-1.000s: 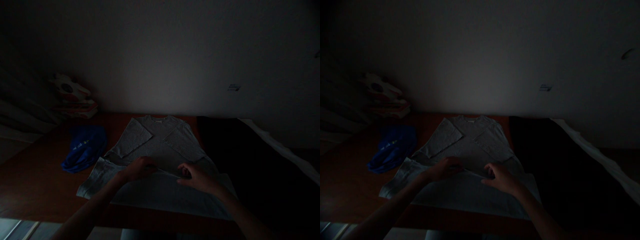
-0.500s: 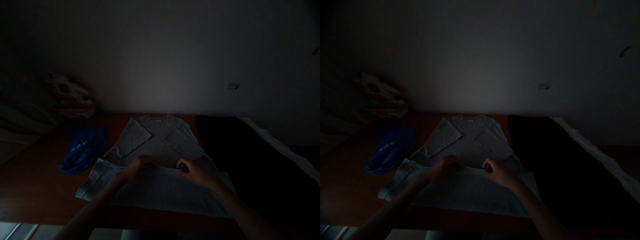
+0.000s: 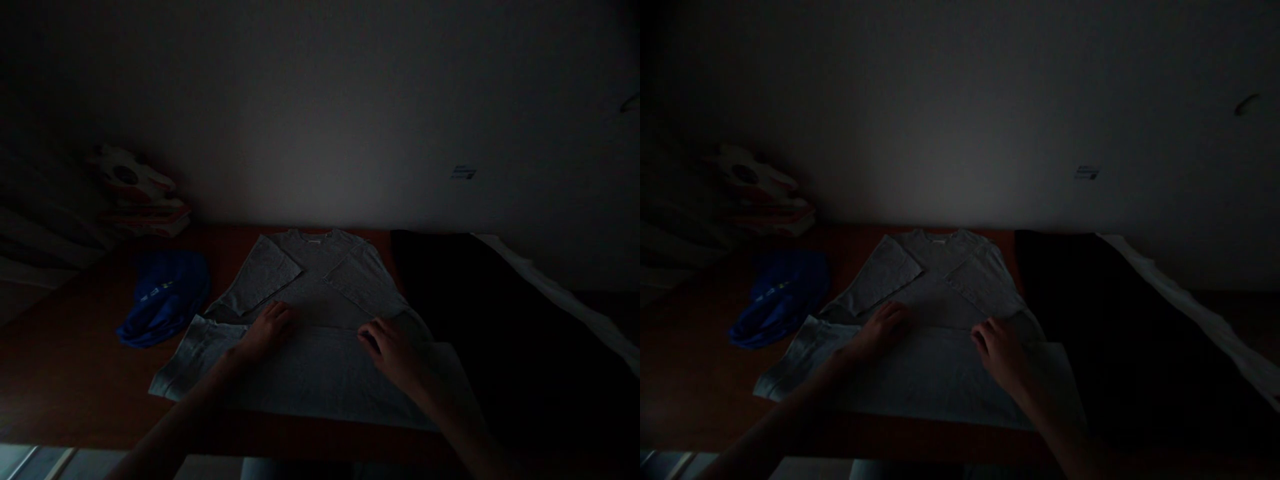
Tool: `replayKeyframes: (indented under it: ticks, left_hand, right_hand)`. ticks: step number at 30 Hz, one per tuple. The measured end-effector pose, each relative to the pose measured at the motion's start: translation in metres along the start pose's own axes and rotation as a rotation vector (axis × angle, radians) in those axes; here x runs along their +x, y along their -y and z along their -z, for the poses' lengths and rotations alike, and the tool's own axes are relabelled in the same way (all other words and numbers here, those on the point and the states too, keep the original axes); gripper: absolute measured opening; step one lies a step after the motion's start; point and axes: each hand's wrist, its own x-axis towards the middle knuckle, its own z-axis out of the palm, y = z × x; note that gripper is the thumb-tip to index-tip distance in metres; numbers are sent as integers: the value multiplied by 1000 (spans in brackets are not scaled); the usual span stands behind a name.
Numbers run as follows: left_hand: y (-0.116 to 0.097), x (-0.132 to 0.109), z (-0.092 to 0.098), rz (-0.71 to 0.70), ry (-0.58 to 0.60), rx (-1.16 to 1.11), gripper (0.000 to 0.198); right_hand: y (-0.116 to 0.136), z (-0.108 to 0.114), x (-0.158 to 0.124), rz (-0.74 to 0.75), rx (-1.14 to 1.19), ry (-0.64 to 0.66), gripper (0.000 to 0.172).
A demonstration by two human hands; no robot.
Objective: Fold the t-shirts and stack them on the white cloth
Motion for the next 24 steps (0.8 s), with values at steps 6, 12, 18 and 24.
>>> replayKeyframes:
  ticks: [6,12,18,24]
  left_hand:
    - [58,-33,31,192,-10,49,35]
    - [102,-76,75,370,41,209,58]
    - [119,-90,103,581,198,62,62]
    - [109,-71,114,569,322,-1,40]
  right_hand:
    - [-37,-3,-16,-53,31,-148,19]
    - [-64,42,-25,-53,-263,17,23]
    - [-94,79,-22,-180,-39,274,28]
    - [-91,88,-10,-245,51,445,31]
